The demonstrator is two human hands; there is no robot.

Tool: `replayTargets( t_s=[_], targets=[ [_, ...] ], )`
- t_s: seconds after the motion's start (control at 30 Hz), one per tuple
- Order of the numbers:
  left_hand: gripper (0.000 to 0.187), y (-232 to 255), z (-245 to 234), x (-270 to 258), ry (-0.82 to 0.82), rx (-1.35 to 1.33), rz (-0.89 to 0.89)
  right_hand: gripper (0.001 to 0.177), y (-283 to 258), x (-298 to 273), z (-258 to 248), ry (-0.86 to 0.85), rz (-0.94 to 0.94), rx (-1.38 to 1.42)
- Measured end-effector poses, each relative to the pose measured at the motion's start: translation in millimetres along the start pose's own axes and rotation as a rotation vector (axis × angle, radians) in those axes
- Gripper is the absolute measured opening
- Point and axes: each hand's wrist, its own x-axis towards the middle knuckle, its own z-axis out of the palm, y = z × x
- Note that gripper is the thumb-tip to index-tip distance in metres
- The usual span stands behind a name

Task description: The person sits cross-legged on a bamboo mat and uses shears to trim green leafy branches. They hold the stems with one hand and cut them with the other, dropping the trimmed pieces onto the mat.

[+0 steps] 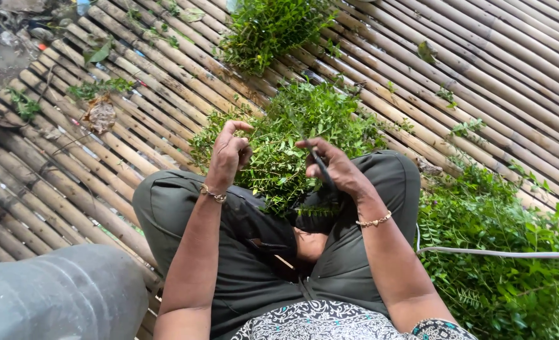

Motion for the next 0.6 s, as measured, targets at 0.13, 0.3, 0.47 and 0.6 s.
replayTargets(
  t_s=[0.13,0.3,0.47,0.6],
  targets=[
    [0.04,8,12,-3,0.053,-0.046,0.021,0.078,-28,-4,17,-0.175,0.103,-0.118],
    [0.079,3,37,-7,-0.061,-0.184,-0.087,0.075,-23,-8,22,-0.138,0.115,-0.22],
    [0.085,5,41,-5,-0.041,-0.296,-0.149,0.058,-24,-6,19,-0.052,0.063,-0.179],
    [0.09,25,42,1,-0.084,-0.192,-0.192,0.071,3,0,0,-0.045,-0.011,0.095]
  ],
)
